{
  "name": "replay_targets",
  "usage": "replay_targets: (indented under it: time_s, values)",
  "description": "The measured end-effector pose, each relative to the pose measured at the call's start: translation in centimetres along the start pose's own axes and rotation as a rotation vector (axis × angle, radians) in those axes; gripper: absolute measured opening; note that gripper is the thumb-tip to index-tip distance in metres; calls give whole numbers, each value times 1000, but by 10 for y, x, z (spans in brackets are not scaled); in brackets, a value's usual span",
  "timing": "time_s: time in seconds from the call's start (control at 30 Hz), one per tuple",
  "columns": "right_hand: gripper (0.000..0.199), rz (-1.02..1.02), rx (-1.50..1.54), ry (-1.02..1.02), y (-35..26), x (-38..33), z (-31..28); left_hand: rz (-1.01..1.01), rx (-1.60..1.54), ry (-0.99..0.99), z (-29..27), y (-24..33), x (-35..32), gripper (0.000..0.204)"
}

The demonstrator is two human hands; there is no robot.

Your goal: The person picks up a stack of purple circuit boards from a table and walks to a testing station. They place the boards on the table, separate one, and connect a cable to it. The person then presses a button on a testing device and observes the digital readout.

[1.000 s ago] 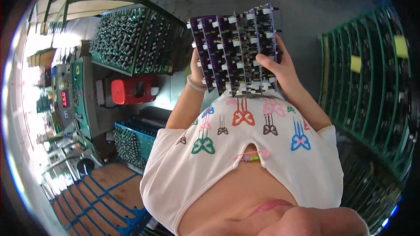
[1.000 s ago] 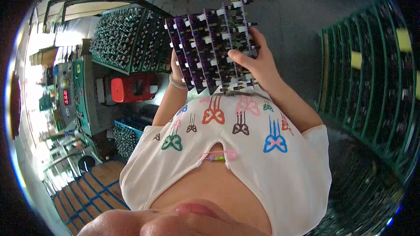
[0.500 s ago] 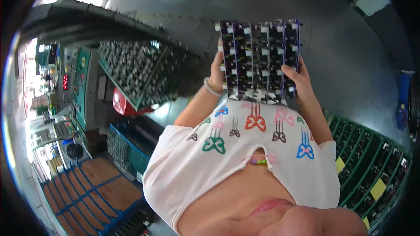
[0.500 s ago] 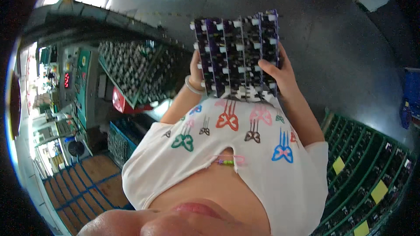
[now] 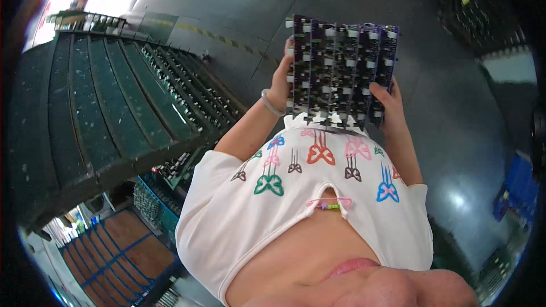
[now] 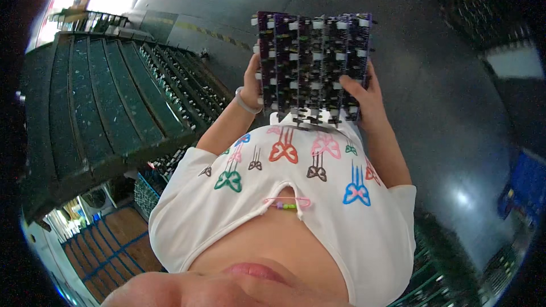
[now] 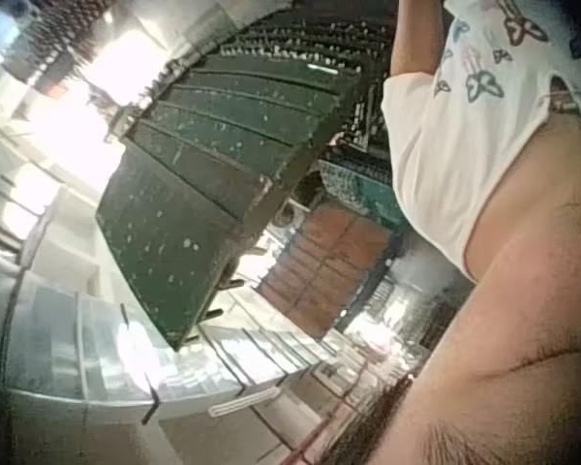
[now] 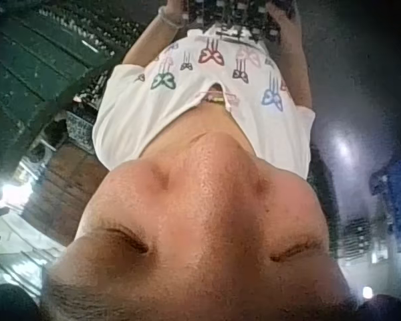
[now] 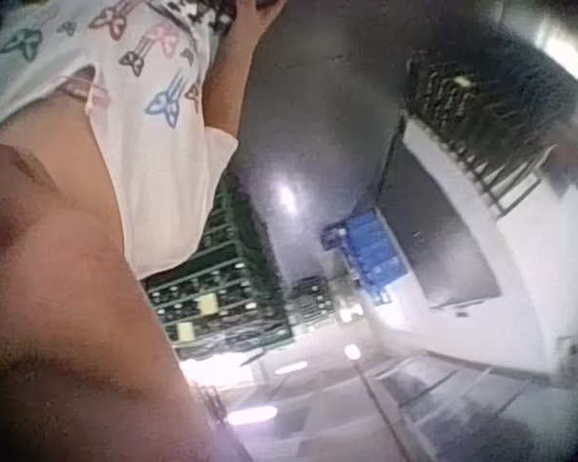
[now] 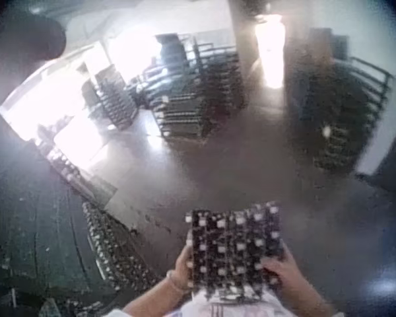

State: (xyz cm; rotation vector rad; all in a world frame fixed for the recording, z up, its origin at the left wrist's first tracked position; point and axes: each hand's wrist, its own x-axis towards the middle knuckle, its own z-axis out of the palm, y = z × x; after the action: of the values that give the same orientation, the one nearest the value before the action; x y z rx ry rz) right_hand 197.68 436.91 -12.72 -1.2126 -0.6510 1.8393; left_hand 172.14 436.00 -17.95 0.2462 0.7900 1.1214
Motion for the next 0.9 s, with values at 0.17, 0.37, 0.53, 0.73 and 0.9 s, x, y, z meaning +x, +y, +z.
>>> replay_targets:
  time_s: [0.17,0.37,0.53,0.73,0.9]
  values:
    - [91,104,-49,-243,-76,154,67,124,-191,152,21,110,64,52]
    - [92,199,-205,-485,-113,261,215,336,-421,90,-42,218,79,48]
    - [93,143,-317,-605,-99,348,326,406,-549,78,-109,303,111,55]
    - [95,-83,-572,-565,-84,417,459,486,-529,-197,-213,415,162,64]
    - [87,-392,-743,-506,-79,480,576,614,-405,-109,-261,524,200,66]
